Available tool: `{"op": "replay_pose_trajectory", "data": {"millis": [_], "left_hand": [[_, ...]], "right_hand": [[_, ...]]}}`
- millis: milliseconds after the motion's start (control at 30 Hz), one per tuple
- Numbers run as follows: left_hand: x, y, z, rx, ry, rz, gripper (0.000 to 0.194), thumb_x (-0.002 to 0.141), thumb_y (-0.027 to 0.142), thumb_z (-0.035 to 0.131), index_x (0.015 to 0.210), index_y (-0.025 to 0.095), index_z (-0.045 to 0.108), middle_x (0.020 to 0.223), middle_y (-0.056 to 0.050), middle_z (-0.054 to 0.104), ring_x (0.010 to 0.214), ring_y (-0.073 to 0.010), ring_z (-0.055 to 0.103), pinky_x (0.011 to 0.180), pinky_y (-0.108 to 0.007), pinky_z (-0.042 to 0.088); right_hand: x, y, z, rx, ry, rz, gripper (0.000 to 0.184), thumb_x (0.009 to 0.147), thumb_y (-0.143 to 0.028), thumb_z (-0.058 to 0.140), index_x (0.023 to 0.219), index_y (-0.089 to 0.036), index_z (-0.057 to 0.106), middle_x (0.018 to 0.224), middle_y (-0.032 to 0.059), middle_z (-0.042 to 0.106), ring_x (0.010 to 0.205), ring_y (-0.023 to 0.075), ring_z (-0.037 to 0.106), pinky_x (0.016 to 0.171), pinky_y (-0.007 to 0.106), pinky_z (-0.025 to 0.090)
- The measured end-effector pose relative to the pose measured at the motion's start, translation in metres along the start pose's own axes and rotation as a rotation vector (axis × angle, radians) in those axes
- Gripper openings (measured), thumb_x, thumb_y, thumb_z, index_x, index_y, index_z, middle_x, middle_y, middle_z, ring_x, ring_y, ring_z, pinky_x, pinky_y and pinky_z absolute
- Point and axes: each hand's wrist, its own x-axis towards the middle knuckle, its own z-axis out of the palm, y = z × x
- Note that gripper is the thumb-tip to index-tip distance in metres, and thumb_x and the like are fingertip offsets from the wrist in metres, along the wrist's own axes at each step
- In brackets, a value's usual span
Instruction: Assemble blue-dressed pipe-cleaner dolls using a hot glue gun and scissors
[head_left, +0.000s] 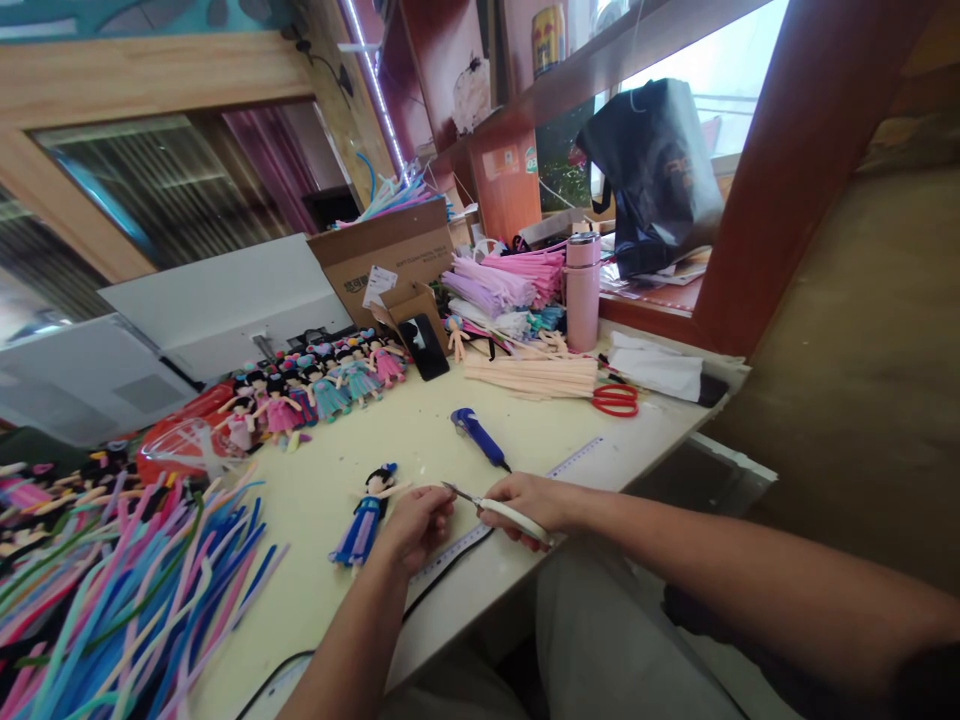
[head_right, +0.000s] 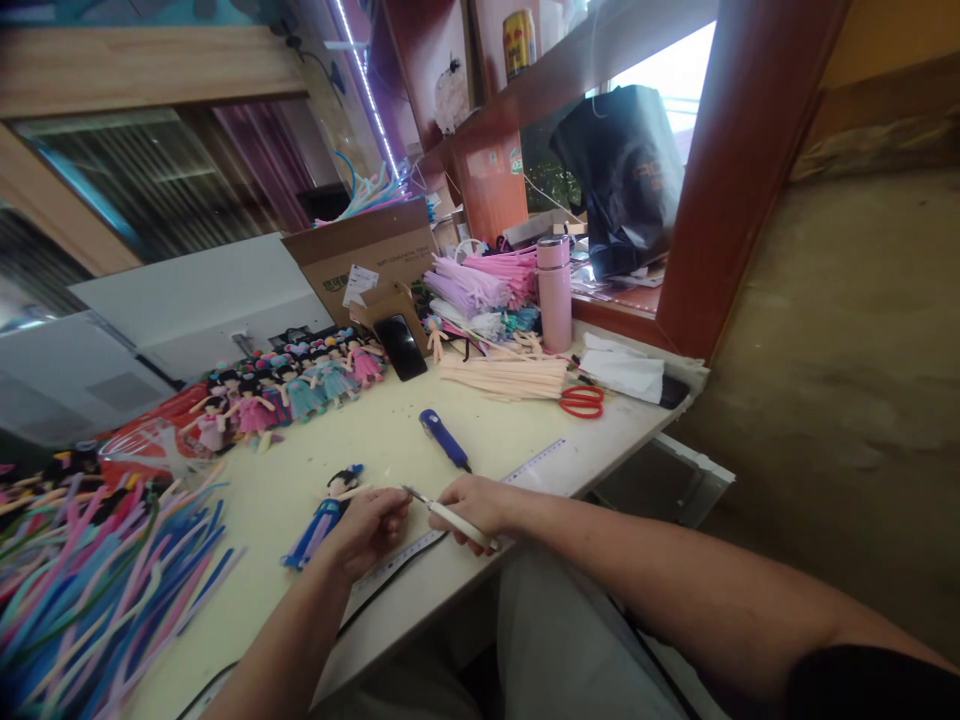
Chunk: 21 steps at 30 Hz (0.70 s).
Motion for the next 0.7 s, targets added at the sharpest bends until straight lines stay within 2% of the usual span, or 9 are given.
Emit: {"op": "replay_pose_trajectory", "data": {"millis": [367,700], "left_hand": [[-0.003,-0.005,-0.007,-0.030,-0.003,0.010,0.021,0.058,0.021,0.071,0.055,0.015,0.051,0.048,0.006,0.048,0.035,-0.0016,0.036,0.034,-0.014,0.027],[-0.004,-0.009,-0.009,-0.058,0.018,0.004,0.018,0.062,0.020,0.068,0.059,0.015,0.052,0.048,0.005,0.051,0.034,-0.0024,0.037,0.033,-0.014,0.028]], "right_hand": [[0.006,-0.001,0.003,0.044,-0.018,0.008,0.015,0.079,-0.026,0.056,0.069,-0.017,0.050,0.044,-0.0088,0.044,0.029,0.0036,0.037,0.029,0.013,0.030],[0.012,0.000,0.005,0.006,-0.019,-0.009,0.017,0.078,-0.027,0.056,0.067,-0.016,0.051,0.044,-0.0085,0.042,0.031,0.0040,0.035,0.030,0.014,0.028]]}}
